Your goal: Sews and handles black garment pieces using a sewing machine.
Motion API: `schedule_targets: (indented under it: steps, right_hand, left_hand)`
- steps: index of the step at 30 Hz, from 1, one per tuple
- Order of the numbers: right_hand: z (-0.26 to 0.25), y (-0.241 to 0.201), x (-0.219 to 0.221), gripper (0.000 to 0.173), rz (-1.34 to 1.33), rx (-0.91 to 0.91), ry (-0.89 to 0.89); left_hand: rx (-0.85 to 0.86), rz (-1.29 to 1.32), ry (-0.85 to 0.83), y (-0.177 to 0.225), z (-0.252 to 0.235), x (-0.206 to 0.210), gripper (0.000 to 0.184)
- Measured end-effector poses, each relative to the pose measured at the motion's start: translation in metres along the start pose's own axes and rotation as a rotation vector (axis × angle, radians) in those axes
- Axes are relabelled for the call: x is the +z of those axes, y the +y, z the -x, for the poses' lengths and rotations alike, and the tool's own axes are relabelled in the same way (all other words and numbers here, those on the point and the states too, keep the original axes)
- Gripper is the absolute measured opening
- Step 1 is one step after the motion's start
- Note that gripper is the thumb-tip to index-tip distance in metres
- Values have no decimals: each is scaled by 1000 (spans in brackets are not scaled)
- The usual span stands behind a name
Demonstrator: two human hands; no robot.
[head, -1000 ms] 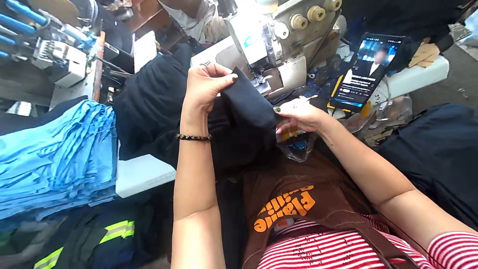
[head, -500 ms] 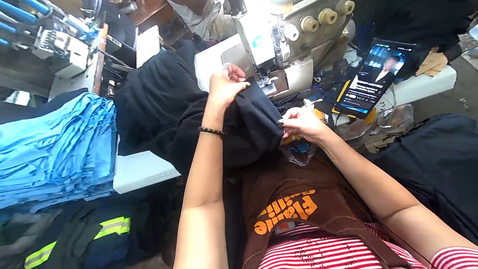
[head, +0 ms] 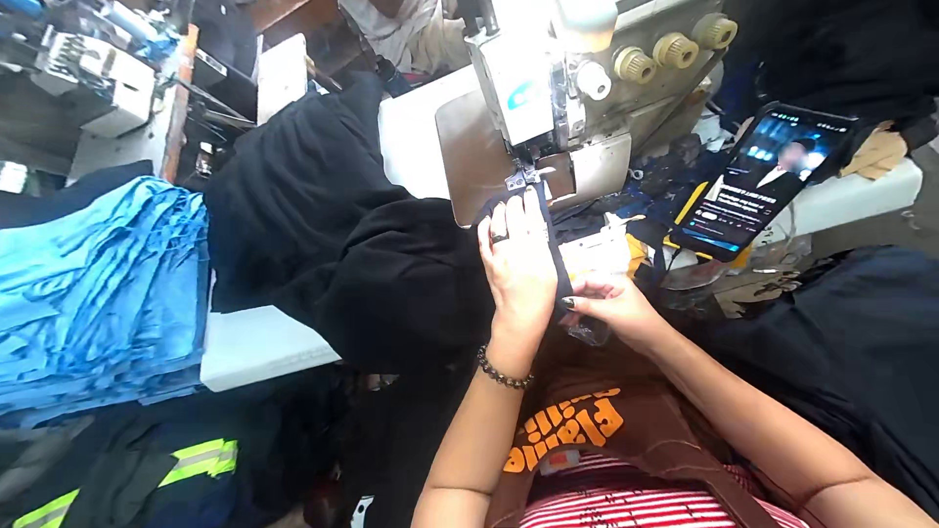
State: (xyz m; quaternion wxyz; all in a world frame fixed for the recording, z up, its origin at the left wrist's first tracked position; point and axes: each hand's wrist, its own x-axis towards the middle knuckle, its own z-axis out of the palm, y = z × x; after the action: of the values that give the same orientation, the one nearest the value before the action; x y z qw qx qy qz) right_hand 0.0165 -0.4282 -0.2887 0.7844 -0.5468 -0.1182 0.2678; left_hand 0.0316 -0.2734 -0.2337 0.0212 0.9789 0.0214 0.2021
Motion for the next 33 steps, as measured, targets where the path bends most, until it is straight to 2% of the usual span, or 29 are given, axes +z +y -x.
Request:
schedule_targets:
  steps: [5, 8, 10, 12, 14, 17, 20, 22, 24, 28, 30, 32, 33]
  right_hand:
    - [-1, -7, 5, 10, -109, 24, -15]
    - [-4, -10, 7, 10, -116, -4, 2]
    - [-8, -11, 9, 11, -106, -36, 41]
    - [-16, -14, 12, 21, -81, -86, 89]
    - [-29, -20, 14, 39, -23, -149, 126]
    - [-52, -34, 18, 54, 136, -279, 183]
    - [-72, -41, 18, 41, 301, -397, 198]
    - [-80, -42, 19, 29, 385, -428, 230]
    - [-84, -40, 20, 24, 445, -453, 264]
    - [-86, -36, 24, 23, 517, -461, 332]
    - [-86, -36, 25, 23, 569, -487, 337]
    - [-83, -42, 25, 22, 617, -459, 308]
    - [-82, -48, 25, 22, 636, -416, 284]
  left_hand:
    - [-12, -43, -14, -1, -5, 10, 51]
    - [31, 100, 89, -9, -6, 12, 45]
    - [28, 232, 71, -18, -10, 8, 43]
    - [13, 337, -42, -31, -18, -9, 45]
    - [25, 390, -149, -47, -36, -18, 46]
    - [13, 363, -213, -70, -84, -1, 50]
    - [-25, 303, -281, -80, -119, 4, 52]
    - [-61, 247, -315, -80, -137, 5, 50]
    - [-113, 204, -357, -82, -155, 6, 51]
    - [-109, 133, -234, -102, -183, 31, 50]
    - [-144, 181, -193, -121, -185, 40, 45]
    - [-242, 217, -180, -138, -166, 36, 43]
    - [-298, 225, -122, -144, -150, 29, 43]
